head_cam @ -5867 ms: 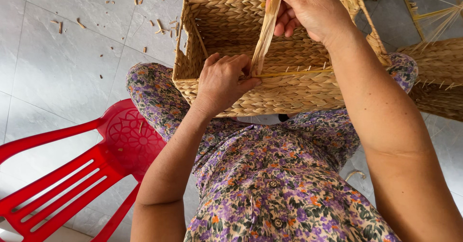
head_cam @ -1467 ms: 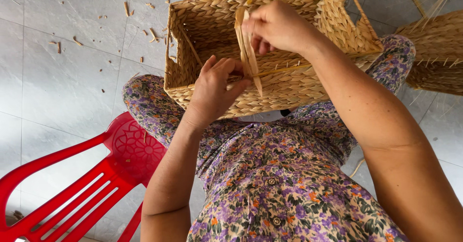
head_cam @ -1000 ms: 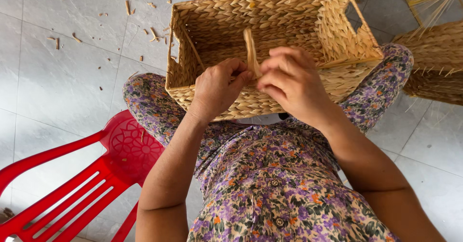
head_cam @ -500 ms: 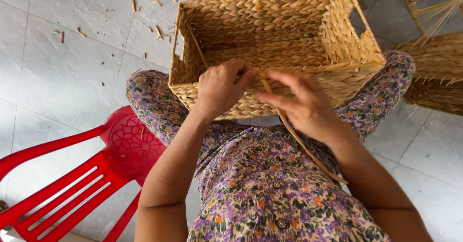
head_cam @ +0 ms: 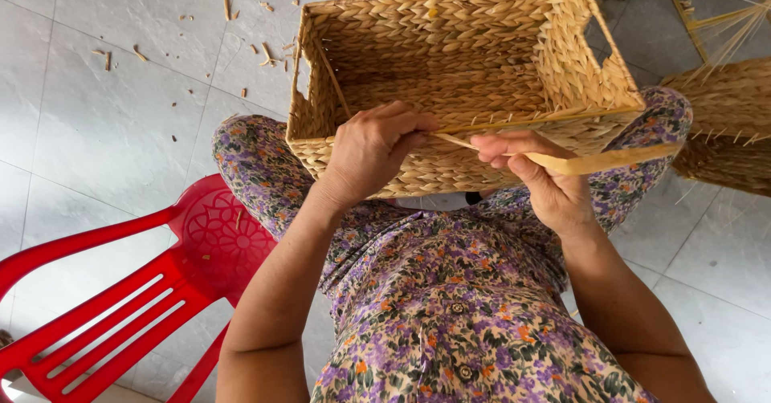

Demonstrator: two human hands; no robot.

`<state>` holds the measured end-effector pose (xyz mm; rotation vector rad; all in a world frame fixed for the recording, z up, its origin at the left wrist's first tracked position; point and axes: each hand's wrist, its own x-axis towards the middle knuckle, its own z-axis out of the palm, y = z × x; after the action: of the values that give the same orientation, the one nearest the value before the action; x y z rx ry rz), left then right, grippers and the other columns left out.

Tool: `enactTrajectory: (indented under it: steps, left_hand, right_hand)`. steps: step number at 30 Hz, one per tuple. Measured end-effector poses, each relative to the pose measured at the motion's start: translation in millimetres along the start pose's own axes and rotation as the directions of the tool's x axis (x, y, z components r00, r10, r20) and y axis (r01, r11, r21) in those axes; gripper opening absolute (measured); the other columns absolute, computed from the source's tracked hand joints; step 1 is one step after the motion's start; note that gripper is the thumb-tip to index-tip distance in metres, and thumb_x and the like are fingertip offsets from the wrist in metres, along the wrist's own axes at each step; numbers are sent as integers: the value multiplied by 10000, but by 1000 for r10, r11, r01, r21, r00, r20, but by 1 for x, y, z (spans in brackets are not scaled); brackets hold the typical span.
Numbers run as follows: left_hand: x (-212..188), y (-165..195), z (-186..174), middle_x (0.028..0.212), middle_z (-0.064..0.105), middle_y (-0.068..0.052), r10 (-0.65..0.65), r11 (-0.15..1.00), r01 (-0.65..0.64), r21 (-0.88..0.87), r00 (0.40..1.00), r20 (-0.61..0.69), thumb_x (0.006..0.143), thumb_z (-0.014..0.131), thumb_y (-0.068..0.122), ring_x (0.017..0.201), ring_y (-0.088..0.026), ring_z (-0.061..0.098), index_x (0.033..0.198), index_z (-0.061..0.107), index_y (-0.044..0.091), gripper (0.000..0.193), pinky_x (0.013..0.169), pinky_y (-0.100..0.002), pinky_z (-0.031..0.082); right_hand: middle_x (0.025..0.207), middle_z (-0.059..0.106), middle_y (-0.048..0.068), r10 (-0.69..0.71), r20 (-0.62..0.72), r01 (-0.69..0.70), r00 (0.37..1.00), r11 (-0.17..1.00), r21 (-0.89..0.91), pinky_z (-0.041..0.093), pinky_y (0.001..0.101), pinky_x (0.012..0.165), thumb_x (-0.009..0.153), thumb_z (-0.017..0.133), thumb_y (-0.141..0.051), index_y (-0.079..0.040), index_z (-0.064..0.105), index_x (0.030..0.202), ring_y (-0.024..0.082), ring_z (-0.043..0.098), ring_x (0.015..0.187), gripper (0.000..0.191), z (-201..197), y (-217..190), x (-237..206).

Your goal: The person sits on the floor with a woven water-hyacinth basket on their lap and weaves a flat fiber strip around the basket's rim, threading and pulling the strip through the woven wall to bind the edge. They work the strip along the rim, reposition the basket, and continue binding the edge by hand.

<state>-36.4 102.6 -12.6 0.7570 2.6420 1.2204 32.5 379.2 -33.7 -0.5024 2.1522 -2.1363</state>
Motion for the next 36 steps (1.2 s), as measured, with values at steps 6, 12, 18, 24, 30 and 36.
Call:
enactTrajectory:
  steps: [6,12,18,24,30,36]
  left_hand:
    - [4,10,-1,897,662,-46,94,992,-90,92,995,-38,930,713,176,896,-287,664,1058,747,151,135,845,-436,503]
    - [13,18,5,911,736,-9,-100,989,107,101,992,-71,876,774,308,884,-248,697,944,732,137,189,909,-428,480]
    - [17,18,5,908,757,13,-110,985,120,122,990,-86,845,755,276,902,-220,713,929,746,161,143,1043,-481,409]
    - [21,17,9,883,756,28,-226,967,221,127,974,21,827,739,283,890,-206,714,899,744,180,126,1075,-523,373]
    - [18,10,8,906,723,19,-193,973,182,142,979,63,850,752,285,948,-215,699,922,712,177,135,1052,-559,368]
    - [16,7,6,960,686,-1,-136,987,132,88,990,44,856,785,259,968,-245,682,1002,601,124,270,1036,-481,435]
  right_hand:
    - [1280,689,162,-115,-74,101,991,980,-170,612,239,719,1082,619,59,14,652,1256,141,683,892,183,-10,-1,79]
    - [939,701,123,-12,-168,-36,986,958,-284,642,215,637,1006,678,18,-161,281,1549,137,718,770,696,3,12,175]
    - [1071,717,72,-375,131,373,918,699,-610,626,258,770,1019,696,75,-103,735,1245,188,713,944,291,-13,18,186]
    - [1065,680,104,-513,62,322,856,437,-840,619,252,849,938,827,1,-88,763,1048,192,658,1002,155,-35,9,180]
    - [961,753,83,-168,26,167,985,933,-317,573,190,615,1214,558,-89,-19,722,1161,83,714,758,185,-24,7,157]
    - [905,744,86,0,14,2,1000,982,-187,570,190,585,1245,480,-196,-23,673,1148,76,721,713,276,-5,7,156]
